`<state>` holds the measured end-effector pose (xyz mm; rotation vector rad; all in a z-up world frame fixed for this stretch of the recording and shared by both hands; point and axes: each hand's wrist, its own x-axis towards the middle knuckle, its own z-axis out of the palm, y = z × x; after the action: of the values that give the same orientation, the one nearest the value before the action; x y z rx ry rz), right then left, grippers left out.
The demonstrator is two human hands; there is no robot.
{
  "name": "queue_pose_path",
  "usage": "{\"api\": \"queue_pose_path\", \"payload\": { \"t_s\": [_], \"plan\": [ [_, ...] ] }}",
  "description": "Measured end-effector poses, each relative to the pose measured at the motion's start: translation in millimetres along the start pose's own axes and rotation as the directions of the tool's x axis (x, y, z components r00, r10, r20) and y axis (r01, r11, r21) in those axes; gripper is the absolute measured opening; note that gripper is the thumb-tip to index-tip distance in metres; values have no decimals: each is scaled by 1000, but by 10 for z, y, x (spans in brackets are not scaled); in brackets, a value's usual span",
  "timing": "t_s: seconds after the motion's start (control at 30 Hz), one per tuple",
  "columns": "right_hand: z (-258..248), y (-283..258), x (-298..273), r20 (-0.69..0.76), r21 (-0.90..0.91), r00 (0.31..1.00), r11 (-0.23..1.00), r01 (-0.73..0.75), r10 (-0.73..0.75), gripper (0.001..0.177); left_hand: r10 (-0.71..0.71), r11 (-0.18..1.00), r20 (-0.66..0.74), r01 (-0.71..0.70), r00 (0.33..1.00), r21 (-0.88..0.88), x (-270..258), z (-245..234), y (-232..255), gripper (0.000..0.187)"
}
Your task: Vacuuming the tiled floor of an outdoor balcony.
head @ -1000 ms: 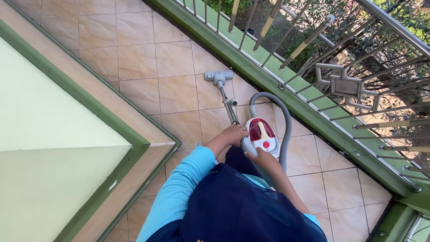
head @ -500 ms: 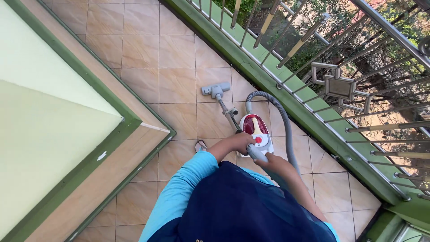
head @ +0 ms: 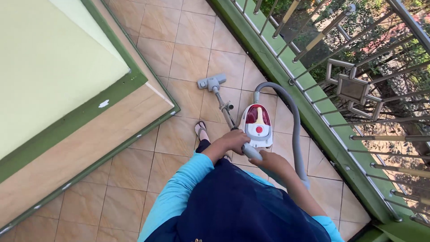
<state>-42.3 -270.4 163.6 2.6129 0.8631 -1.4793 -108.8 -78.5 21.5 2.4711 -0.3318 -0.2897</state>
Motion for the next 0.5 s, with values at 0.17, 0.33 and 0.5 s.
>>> {"api": "queue_pose_path", "payload": {
  "t_s": [0.17,0.33,0.5],
  "plan": [
    [64,76,-504,107,-88,994,996,-12,21,72,22,997,19,-21,1000,-69,-304,78,522,43],
    [121,-97,-451,140,-153,990,987,37,-16,70,17,993,-25,-20,1000,-116,-527,290,349,40],
    [334,-478,248,24,-147,983,972,186,-184,75,-173,984,-144,166,974,-62,-792,352,-306,37]
  ]
}}
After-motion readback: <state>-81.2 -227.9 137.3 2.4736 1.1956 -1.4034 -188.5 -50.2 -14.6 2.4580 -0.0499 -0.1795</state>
